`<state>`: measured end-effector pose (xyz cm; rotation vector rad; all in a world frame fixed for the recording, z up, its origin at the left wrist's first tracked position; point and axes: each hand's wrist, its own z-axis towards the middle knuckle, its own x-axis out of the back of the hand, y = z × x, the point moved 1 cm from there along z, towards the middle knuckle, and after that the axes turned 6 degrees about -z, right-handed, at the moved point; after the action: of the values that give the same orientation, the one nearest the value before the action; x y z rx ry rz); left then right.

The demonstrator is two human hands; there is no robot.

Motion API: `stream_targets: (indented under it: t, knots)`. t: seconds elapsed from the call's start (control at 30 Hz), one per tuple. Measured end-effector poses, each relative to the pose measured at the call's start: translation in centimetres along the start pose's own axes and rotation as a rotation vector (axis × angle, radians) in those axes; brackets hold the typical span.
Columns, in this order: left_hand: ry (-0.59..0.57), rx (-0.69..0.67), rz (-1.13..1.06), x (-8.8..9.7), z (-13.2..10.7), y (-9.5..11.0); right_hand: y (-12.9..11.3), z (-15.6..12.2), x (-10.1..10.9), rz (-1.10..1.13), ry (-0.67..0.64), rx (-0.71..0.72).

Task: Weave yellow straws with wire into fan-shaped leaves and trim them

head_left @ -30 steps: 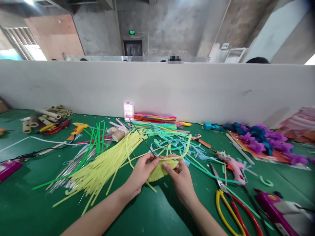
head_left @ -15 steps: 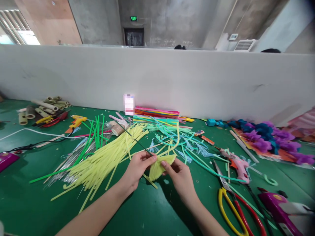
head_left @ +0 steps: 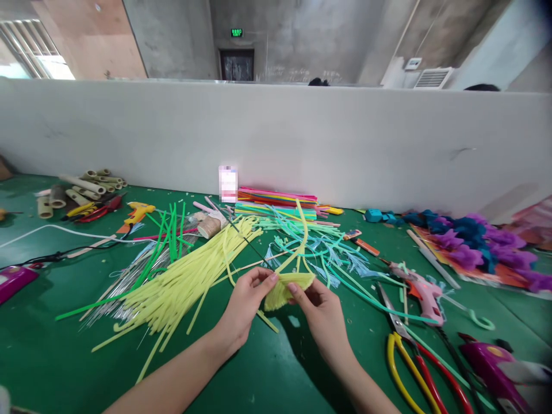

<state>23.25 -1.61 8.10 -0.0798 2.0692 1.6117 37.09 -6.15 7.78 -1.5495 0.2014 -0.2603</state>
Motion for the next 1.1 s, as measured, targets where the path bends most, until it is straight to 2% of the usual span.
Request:
stream_targets:
  t: [0.17, 0.4, 0.73, 1.1]
  knots:
    - [-0.027, 0.068, -0.126, 0.01, 0.10, 0.04, -0.04, -0.07, -0.06, -0.006, 0.010, 0.002]
    - [-0.042, 0.074, -0.206, -0.13, 0.18, 0.37, -0.14, -0.12, -0.12, -0.022, 0.013, 0.009]
    - [0.069, -0.101, -0.010, -0.06, 0.35, -0.37, -0.11, -0.38, -0.14, -0.034, 0.030, 0.018]
    - [0.037, -0.175, 0.091, -0.26, 0.20, 0.33, -0.01, -0.44, -0.17, -0.001, 0.008, 0.018]
